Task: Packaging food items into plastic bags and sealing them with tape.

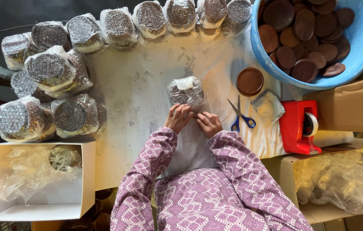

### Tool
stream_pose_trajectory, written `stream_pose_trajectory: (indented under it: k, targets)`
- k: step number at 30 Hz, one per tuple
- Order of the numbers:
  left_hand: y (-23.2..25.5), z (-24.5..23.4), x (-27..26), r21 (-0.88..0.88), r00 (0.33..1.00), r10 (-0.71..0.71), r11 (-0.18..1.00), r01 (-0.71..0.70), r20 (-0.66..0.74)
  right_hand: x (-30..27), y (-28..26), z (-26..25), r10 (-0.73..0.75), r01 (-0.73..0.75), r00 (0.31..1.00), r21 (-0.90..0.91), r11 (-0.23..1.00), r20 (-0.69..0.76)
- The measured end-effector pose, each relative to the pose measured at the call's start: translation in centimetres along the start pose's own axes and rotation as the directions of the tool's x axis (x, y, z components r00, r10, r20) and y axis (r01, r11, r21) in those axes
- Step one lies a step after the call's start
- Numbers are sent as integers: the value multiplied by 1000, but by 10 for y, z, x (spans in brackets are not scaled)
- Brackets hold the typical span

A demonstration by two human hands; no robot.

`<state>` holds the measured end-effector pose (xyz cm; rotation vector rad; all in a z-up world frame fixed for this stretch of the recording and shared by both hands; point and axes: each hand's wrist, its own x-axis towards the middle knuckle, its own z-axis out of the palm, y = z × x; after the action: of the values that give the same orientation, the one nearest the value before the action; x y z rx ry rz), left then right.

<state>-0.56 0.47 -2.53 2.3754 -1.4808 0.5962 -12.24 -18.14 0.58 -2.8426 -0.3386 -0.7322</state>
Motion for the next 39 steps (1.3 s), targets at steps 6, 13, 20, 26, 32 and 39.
stream_pose_trajectory:
  k: [6,13,20,26,32,39]
  targets:
    - [-6,6,-30,-71,979,173,981,-181,-105,-3,9,6,9,-13,998,59,998,68]
    - [-1,-2,-27,-80,976,218,973,-218,-14,3,14,2,39,-72,975,144,987,221]
    - [7,-3,-20,-234,999,-12,972,23,47,14,13,-7,75,-145,955,231,962,289]
    - [22,-27,-11,-496,896,-421,754,431,137,-1,16,25,304,-357,931,321,877,204]
    - [41,-30,-19,-546,781,-609,610,573,140,-10,12,32,454,-512,859,396,762,238]
    - [36,-43,-25,-174,971,-184,972,156,-155,-12,15,35,519,-640,769,430,637,373]
